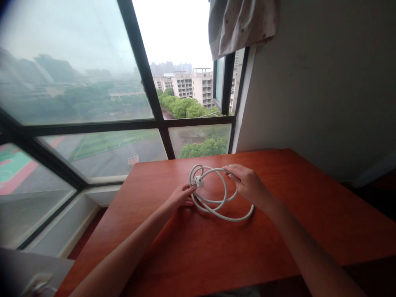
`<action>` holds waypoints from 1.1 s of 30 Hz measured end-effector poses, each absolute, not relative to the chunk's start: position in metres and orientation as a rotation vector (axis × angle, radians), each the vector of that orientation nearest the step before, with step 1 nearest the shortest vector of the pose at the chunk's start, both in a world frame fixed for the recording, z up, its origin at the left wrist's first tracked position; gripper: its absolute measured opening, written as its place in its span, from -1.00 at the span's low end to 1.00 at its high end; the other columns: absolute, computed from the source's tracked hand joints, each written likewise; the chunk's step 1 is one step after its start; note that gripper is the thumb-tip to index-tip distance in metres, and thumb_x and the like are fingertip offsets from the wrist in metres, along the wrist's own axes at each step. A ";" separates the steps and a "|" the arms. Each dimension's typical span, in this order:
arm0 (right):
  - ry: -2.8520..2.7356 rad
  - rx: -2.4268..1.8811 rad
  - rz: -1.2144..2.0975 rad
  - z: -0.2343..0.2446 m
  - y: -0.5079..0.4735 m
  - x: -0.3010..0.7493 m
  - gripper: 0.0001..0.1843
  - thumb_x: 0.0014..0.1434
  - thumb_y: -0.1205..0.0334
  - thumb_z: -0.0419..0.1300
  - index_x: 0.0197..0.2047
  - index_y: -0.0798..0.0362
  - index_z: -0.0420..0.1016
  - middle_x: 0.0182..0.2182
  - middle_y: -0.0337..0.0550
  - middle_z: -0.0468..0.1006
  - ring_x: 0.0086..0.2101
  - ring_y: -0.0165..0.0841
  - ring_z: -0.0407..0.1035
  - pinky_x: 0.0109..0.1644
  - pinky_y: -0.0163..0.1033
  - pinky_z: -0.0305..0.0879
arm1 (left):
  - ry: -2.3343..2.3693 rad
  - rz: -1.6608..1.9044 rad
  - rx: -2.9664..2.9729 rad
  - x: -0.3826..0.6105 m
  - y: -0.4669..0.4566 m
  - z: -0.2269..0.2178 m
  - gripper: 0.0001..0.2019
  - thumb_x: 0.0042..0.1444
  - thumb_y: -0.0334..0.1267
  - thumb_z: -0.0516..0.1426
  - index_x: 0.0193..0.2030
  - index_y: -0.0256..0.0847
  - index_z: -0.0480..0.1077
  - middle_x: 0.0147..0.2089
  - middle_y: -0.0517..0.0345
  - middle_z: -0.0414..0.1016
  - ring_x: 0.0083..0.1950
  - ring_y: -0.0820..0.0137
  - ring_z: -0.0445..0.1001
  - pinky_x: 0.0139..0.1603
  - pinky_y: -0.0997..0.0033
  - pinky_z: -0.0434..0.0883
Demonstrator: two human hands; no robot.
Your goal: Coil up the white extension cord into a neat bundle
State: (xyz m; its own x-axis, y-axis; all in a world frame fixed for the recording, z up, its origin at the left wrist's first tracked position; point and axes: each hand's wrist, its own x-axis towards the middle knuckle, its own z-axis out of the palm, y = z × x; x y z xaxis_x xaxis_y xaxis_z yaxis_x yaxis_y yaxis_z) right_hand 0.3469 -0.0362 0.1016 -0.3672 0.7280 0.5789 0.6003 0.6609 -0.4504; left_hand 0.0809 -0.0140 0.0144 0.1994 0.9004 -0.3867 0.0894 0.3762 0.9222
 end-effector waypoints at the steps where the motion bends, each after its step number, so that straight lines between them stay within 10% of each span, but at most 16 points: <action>1: -2.091 -1.022 0.211 0.100 -0.036 0.346 -0.61 0.21 0.37 0.03 0.05 -0.08 0.47 -0.11 -0.12 0.57 -0.11 -0.25 0.46 0.00 -0.12 0.40 | 1.267 0.739 1.059 0.082 -0.013 0.014 -0.64 -0.04 -0.02 0.26 -0.27 -0.27 0.33 -0.48 0.24 0.34 -0.52 0.54 0.40 -0.47 0.55 0.43; 33: -2.165 -0.990 0.130 0.109 -0.049 0.328 -0.62 0.23 0.39 0.01 0.06 -0.05 0.45 -0.07 -0.11 0.55 -0.06 -0.26 0.44 0.04 -0.15 0.38 | 0.773 0.800 0.953 0.073 -0.027 0.035 -0.68 -0.18 -0.41 0.15 -0.22 -0.18 0.24 -0.31 0.21 0.39 -0.42 0.50 0.41 -0.50 0.58 0.35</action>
State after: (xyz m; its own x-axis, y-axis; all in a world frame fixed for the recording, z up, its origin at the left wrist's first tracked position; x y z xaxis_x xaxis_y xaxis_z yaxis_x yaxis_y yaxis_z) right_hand 0.3280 -0.0493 0.1095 -0.4285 0.6888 0.5847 0.6136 0.6969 -0.3713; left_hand 0.0726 -0.0267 0.0352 0.4841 0.8502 -0.2069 -0.2359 0.3546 0.9048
